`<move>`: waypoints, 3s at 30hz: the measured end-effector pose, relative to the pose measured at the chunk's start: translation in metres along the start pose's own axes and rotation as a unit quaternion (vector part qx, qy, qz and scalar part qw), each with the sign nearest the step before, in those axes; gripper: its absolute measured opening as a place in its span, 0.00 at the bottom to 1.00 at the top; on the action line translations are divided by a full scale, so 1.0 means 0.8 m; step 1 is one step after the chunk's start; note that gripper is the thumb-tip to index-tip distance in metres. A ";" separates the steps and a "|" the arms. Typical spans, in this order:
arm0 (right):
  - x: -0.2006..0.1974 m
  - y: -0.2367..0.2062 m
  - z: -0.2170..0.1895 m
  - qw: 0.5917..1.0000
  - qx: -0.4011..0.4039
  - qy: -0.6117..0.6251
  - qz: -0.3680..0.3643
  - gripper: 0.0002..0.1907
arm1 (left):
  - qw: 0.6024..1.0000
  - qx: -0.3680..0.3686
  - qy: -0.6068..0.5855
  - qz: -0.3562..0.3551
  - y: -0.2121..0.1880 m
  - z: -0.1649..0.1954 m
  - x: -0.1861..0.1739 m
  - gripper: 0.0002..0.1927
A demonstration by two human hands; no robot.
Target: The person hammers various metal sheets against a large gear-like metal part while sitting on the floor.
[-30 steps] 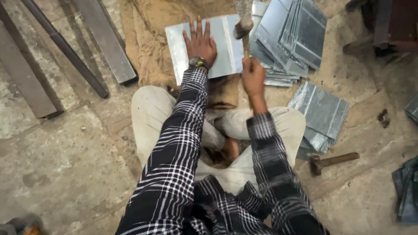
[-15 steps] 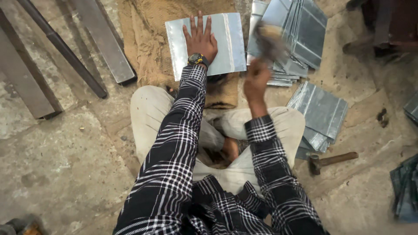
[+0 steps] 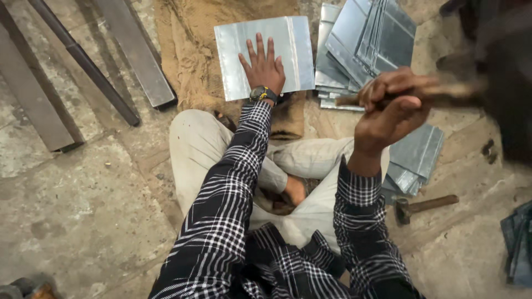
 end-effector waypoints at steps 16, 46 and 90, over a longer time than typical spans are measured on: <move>-0.020 -0.060 0.082 0.966 0.192 -0.170 0.036 0.19 | 1.000 0.016 0.001 0.000 0.005 0.004 -0.018 0.30; -0.017 -0.096 0.097 0.973 0.075 -0.217 0.030 0.19 | 1.000 0.008 -0.011 0.023 0.029 0.000 0.000 0.30; -0.041 -0.131 0.109 0.851 0.243 -0.460 -0.065 0.16 | 1.000 0.001 -0.002 0.022 0.042 0.003 -0.011 0.30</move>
Point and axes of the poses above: each hand's wrist, its own y-axis towards the middle knuckle, its own x-axis out of the palm, z = x × y, the point moved 8 cm from there along y, towards the middle knuckle, and after that the axes turned 1 degree about y, right-handed, at the moved point
